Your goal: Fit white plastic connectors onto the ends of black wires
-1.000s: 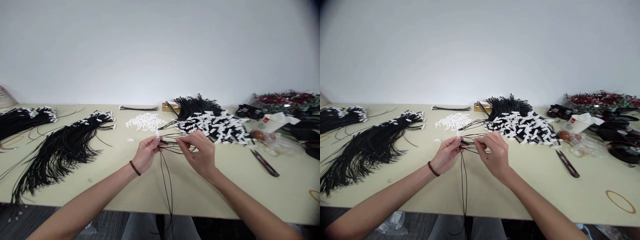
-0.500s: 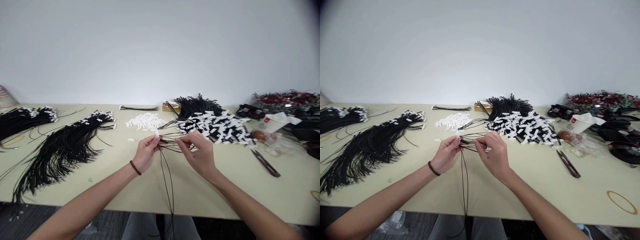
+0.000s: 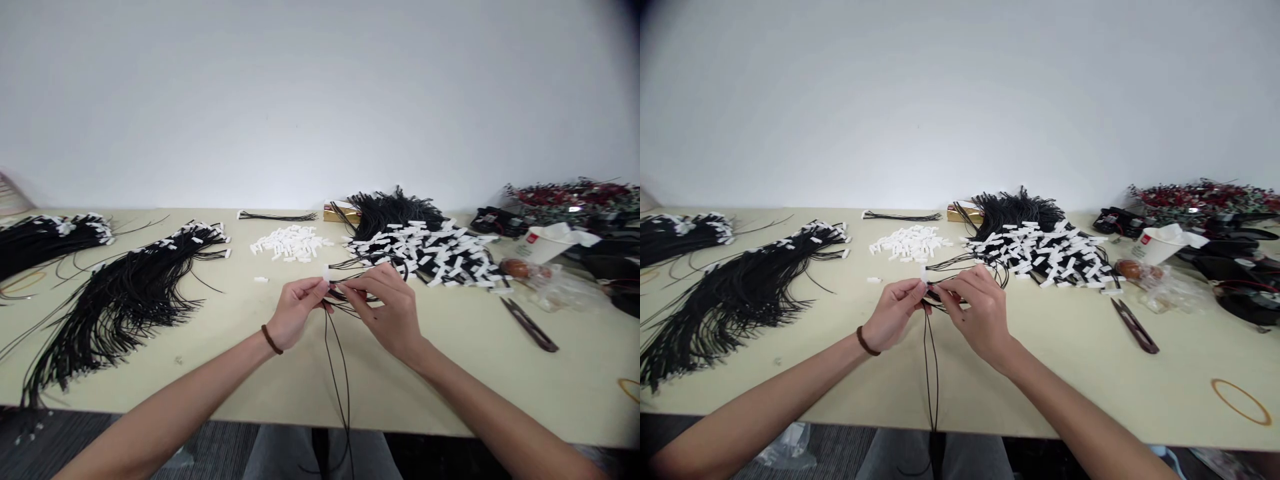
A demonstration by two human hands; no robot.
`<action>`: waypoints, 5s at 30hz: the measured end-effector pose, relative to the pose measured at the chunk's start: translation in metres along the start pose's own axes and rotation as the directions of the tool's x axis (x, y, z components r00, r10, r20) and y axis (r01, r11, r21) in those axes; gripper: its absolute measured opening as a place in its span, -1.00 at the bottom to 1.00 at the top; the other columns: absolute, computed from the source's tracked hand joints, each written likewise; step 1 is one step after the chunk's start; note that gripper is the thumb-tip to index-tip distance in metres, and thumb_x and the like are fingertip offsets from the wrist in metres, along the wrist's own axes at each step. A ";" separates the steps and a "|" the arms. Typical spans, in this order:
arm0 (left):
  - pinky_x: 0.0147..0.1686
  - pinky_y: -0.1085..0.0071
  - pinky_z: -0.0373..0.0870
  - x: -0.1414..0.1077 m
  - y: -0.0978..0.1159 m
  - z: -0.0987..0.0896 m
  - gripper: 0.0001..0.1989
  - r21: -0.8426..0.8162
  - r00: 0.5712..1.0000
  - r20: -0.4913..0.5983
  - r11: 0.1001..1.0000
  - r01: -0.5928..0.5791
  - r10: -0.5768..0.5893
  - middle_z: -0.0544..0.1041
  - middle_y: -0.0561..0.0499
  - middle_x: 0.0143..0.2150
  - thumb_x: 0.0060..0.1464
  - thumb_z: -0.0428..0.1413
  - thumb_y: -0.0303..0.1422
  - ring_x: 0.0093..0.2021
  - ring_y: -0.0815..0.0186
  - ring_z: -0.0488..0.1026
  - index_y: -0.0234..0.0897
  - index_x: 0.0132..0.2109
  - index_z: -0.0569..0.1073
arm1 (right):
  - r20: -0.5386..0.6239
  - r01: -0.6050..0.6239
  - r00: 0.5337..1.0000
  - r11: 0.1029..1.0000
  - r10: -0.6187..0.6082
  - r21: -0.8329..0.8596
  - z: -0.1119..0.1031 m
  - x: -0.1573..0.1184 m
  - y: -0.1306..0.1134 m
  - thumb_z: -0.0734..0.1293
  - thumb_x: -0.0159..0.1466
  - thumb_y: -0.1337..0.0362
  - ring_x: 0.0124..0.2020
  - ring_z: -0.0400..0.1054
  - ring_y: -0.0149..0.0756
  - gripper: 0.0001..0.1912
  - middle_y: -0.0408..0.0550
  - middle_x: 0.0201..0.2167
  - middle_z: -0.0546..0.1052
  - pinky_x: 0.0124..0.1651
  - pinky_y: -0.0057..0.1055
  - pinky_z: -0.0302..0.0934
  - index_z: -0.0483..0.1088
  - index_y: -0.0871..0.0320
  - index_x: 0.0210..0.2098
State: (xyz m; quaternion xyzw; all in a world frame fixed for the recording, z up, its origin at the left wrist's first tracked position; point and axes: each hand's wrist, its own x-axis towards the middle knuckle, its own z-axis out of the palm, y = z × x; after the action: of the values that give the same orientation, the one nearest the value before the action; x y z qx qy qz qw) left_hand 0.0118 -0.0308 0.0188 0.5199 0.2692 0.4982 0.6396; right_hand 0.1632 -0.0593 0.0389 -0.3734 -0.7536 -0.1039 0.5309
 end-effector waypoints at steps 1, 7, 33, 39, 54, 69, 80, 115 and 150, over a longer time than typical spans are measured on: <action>-0.46 0.44 0.34 -0.001 0.000 0.001 -0.74 0.011 1.000 0.027 1.000 -0.003 0.003 0.48 -0.06 -0.43 -0.06 0.16 -0.23 -0.44 0.38 0.34 -0.39 -0.37 0.54 | -0.001 0.005 1.000 1.000 -0.005 -0.003 0.001 0.000 -0.001 0.30 0.16 0.40 -0.53 0.14 -0.43 -0.93 -0.16 -0.61 0.40 -0.40 -0.43 0.08 0.39 0.15 -0.44; -0.48 0.45 0.36 -0.004 0.001 0.002 -0.71 0.081 0.997 0.066 0.996 -0.031 0.026 0.51 -0.10 -0.38 -0.03 0.13 -0.21 -0.44 0.37 0.36 -0.39 -0.34 0.55 | 0.018 0.017 1.000 1.000 -0.017 -0.005 0.000 -0.002 -0.004 0.29 0.15 0.43 -0.52 0.12 -0.41 -0.91 -0.15 -0.63 0.38 -0.42 -0.44 0.07 0.38 0.16 -0.46; -0.37 0.51 0.36 0.006 0.010 -0.009 -0.83 -0.250 0.982 -0.141 0.964 0.090 -0.128 0.54 -0.05 -0.39 -0.11 0.22 -0.33 -0.39 0.38 0.47 -0.37 -0.37 0.48 | 0.218 0.553 0.830 0.810 -0.513 -0.196 0.004 -0.012 0.003 0.31 0.17 0.43 -0.30 0.26 -0.43 -0.87 -0.25 -0.45 0.46 0.06 -0.24 0.07 0.36 0.05 -0.37; -0.35 0.49 0.36 0.005 0.007 -0.009 -0.82 -0.267 0.982 -0.129 0.959 0.099 -0.138 0.53 -0.03 -0.42 -0.12 0.22 -0.33 -0.41 0.39 0.45 -0.36 -0.37 0.47 | 0.235 0.596 0.799 0.780 -0.553 -0.192 0.006 -0.011 0.004 0.26 0.21 0.47 -0.28 0.30 -0.44 -0.86 -0.23 -0.43 0.50 -0.01 -0.29 0.14 0.36 0.11 -0.39; -0.38 0.50 0.32 0.010 0.003 -0.016 -0.82 -0.262 0.965 -0.222 0.962 0.081 -0.141 0.53 -0.05 -0.37 -0.12 0.22 -0.34 -0.30 0.33 0.47 -0.38 -0.37 0.47 | 0.030 -0.307 0.932 0.742 0.362 0.596 -0.019 0.011 0.019 0.20 0.27 0.26 -0.24 0.40 -0.32 -0.86 -0.08 -0.33 0.49 -0.17 -0.27 0.35 0.38 0.10 -0.28; -0.50 0.52 0.19 0.007 0.001 -0.011 -0.78 -0.175 0.977 -0.118 0.972 0.156 -0.178 0.50 -0.06 -0.47 -0.12 0.22 -0.30 -0.41 0.37 0.43 -0.40 -0.36 0.47 | 0.102 0.331 0.943 0.926 -0.317 -0.184 -0.021 0.006 0.018 0.32 0.15 0.41 -0.57 0.08 -0.43 -0.86 -0.17 -0.63 0.34 -0.51 -0.43 -0.04 0.44 0.06 -0.32; -0.50 0.51 0.17 0.005 0.004 -0.008 -0.77 -0.162 0.985 -0.053 0.974 0.156 -0.166 0.49 -0.04 -0.47 -0.13 0.22 -0.27 -0.42 0.39 0.41 -0.38 -0.40 0.46 | 0.168 0.347 0.935 0.902 -0.312 -0.257 -0.016 0.002 0.017 0.25 0.21 0.37 -0.54 0.02 -0.42 -0.88 -0.17 -0.64 0.31 -0.48 -0.43 -0.02 0.43 0.09 -0.37; -0.45 0.48 0.30 0.003 0.000 -0.005 -0.77 -0.098 0.992 -0.054 0.990 0.104 -0.110 0.49 -0.03 -0.44 -0.10 0.20 -0.26 -0.43 0.39 0.37 -0.38 -0.38 0.50 | 0.122 0.282 0.957 0.942 -0.263 -0.183 0.002 -0.004 0.011 0.28 0.17 0.43 -0.13 0.25 -0.27 -0.80 -0.06 -0.26 0.49 -0.11 -0.28 0.21 0.41 0.12 -0.21; -0.44 0.46 0.25 0.008 -0.006 -0.010 -0.74 -0.050 0.983 -0.172 0.997 0.062 -0.070 0.49 -0.04 -0.47 -0.17 0.23 -0.23 -0.42 0.36 0.39 -0.38 -0.40 0.48 | 0.143 0.002 0.990 0.997 0.008 -0.076 0.004 -0.006 0.010 0.20 0.21 0.38 -0.55 0.17 -0.45 -0.82 -0.15 -0.64 0.32 -0.46 -0.50 0.07 0.35 0.19 -0.50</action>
State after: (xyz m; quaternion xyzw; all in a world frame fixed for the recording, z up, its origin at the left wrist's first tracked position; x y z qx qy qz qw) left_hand 0.0080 -0.0192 0.0117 0.4510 0.3297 0.5259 0.6413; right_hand 0.1681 -0.0530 0.0297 -0.4009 -0.7847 -0.1045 0.4611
